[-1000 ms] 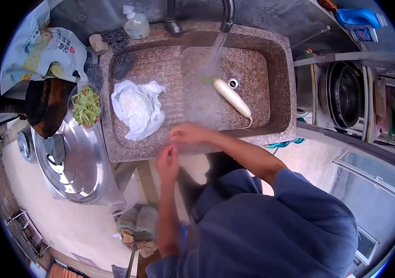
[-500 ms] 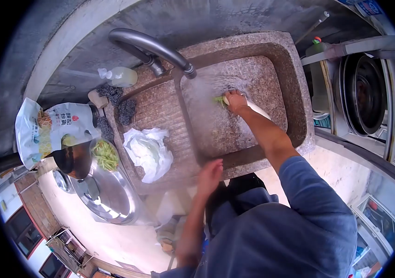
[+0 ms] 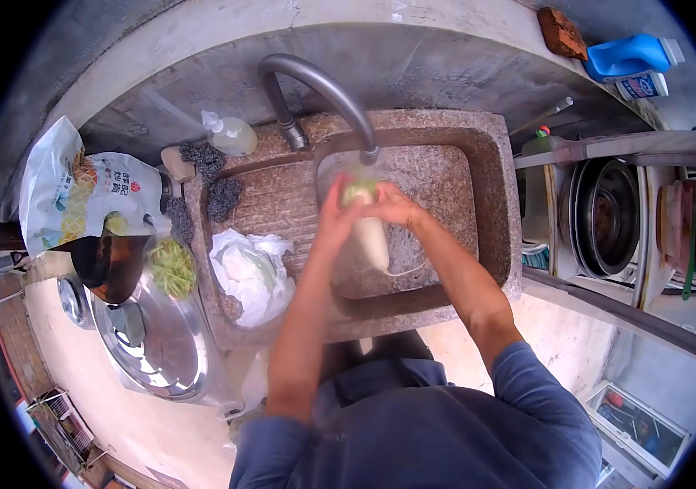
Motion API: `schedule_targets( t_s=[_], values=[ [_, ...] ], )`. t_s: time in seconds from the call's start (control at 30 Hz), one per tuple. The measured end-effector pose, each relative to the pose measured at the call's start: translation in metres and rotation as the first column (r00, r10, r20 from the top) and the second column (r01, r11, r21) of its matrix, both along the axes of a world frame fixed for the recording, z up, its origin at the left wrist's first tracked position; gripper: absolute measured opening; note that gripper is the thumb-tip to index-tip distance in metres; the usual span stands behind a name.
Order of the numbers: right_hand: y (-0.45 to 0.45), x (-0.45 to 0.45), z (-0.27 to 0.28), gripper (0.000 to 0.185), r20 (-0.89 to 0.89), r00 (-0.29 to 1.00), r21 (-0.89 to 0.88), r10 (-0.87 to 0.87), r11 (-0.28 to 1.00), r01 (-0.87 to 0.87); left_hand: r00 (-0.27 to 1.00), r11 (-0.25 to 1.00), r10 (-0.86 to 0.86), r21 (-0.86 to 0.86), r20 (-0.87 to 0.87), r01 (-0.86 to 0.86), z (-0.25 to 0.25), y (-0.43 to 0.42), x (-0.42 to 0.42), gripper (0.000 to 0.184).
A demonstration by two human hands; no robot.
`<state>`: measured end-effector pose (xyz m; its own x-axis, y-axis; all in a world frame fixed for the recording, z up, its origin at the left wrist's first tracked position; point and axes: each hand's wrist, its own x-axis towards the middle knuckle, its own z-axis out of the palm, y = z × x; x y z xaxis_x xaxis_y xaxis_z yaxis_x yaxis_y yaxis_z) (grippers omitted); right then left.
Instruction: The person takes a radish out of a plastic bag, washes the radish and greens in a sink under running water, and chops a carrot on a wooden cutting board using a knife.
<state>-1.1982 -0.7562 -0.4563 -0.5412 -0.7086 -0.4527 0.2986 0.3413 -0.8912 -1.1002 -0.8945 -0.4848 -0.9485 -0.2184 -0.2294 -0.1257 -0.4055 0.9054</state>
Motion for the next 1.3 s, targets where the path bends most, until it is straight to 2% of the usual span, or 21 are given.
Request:
schedule_targets(
  t_s=[0.1, 0.23, 0.33, 0.43, 0.53, 0.63, 0.7, 0.73, 0.8, 0.83, 0.9, 0.93, 1.0, 1.03, 1.1, 1.13, 1.23, 1.3],
  values=[
    [-0.006, 0.004, -0.025, 0.035, 0.066, 0.989, -0.098, -0.133, 0.985, 0.139, 0.998, 0.992, -0.056, -0.108, 0.042, 0.061, 0.017, -0.011, -0.009, 0.066],
    [-0.011, 0.008, -0.02, 0.033, 0.188, 0.961, -0.147, -0.201, 0.962, 0.23, 0.996, 0.948, -0.084, -0.308, -0.021, 0.073, -0.002, -0.015, -0.01, 0.059],
    [-0.003, 0.009, -0.028, 0.036, 0.221, 0.948, -0.155, -0.229, 0.951, 0.266, 0.997, 0.962, -0.046, -0.271, -0.056, 0.029, 0.001, -0.007, -0.003, 0.057],
    [0.002, 0.015, -0.025, 0.049, 0.292, 0.916, -0.165, -0.276, 0.929, 0.332, 0.993, 0.998, -0.011, -0.07, -0.119, 0.003, -0.008, 0.003, 0.004, 0.064],
    [-0.003, 0.021, 0.0, 0.061, 0.348, 0.898, -0.215, -0.268, 0.91, 0.355, 0.986, 0.992, -0.027, 0.119, -0.164, 0.047, 0.022, 0.005, 0.012, 0.065],
    [-0.005, 0.019, -0.005, 0.066, 0.36, 0.907, -0.251, -0.22, 0.913, 0.321, 0.922, 0.838, 0.095, 0.53, -0.376, 0.13, 0.017, -0.004, 0.007, 0.065],
    [-0.007, 0.018, -0.005, 0.064, 0.328, 0.919, -0.262, -0.218, 0.914, 0.31, 0.978, 0.901, 0.139, 0.431, -0.158, -0.059, 0.021, -0.002, 0.004, 0.064],
    [-0.008, 0.019, -0.005, 0.063, 0.293, 0.927, -0.274, -0.234, 0.908, 0.316, 0.984, 0.921, 0.174, 0.363, -0.049, -0.145, 0.023, -0.001, 0.002, 0.064],
    [-0.012, 0.02, -0.007, 0.061, 0.224, 0.937, -0.301, -0.267, 0.896, 0.327, 0.978, 0.952, 0.188, 0.23, 0.088, -0.204, -0.008, -0.001, 0.0, 0.066],
    [-0.012, 0.02, -0.006, 0.06, 0.146, 0.95, -0.296, -0.276, 0.904, 0.308, 0.967, 0.961, 0.201, 0.159, 0.155, -0.225, -0.009, -0.002, -0.002, 0.067],
    [-0.011, 0.023, -0.003, 0.058, -0.012, 0.959, -0.283, -0.284, 0.921, 0.269, 0.848, 0.946, 0.169, 0.159, 0.502, -0.283, -0.009, 0.0, 0.003, 0.063],
    [-0.011, 0.025, -0.006, 0.057, -0.015, 0.958, -0.296, -0.288, 0.916, 0.271, 0.744, 0.938, 0.142, 0.151, 0.653, -0.311, -0.004, 0.001, 0.004, 0.062],
    [-0.01, 0.031, -0.013, 0.056, -0.022, 0.955, -0.32, -0.295, 0.907, 0.273, 0.725, 0.821, -0.088, 0.462, 0.683, -0.336, -0.002, -0.005, 0.005, 0.054],
    [-0.011, 0.034, -0.009, 0.056, -0.108, 0.952, -0.329, -0.287, 0.914, 0.238, 0.716, 0.721, -0.205, 0.597, 0.667, -0.35, -0.003, -0.006, 0.006, 0.05],
    [-0.013, 0.041, 0.0, 0.055, -0.278, 0.923, -0.336, -0.266, 0.927, 0.166, 0.858, 0.597, -0.089, 0.717, 0.506, -0.361, -0.023, 0.002, -0.001, 0.048],
    [-0.012, 0.043, -0.002, 0.062, -0.284, 0.935, -0.291, -0.213, 0.948, 0.128, 0.907, 0.532, -0.017, 0.772, 0.42, -0.347, -0.026, 0.005, -0.005, 0.047],
    [0.005, 0.047, 0.0, 0.072, -0.594, 0.8, -0.125, -0.084, 0.992, 0.011, 0.92, 0.596, -0.016, 0.743, 0.392, -0.306, -0.03, 0.008, -0.008, 0.042],
    [0.026, 0.05, 0.006, 0.077, -0.68, 0.732, -0.032, 0.024, 0.998, -0.062, 0.936, 0.625, -0.01, 0.733, 0.351, -0.268, -0.027, 0.012, -0.007, 0.042]
  ],
)
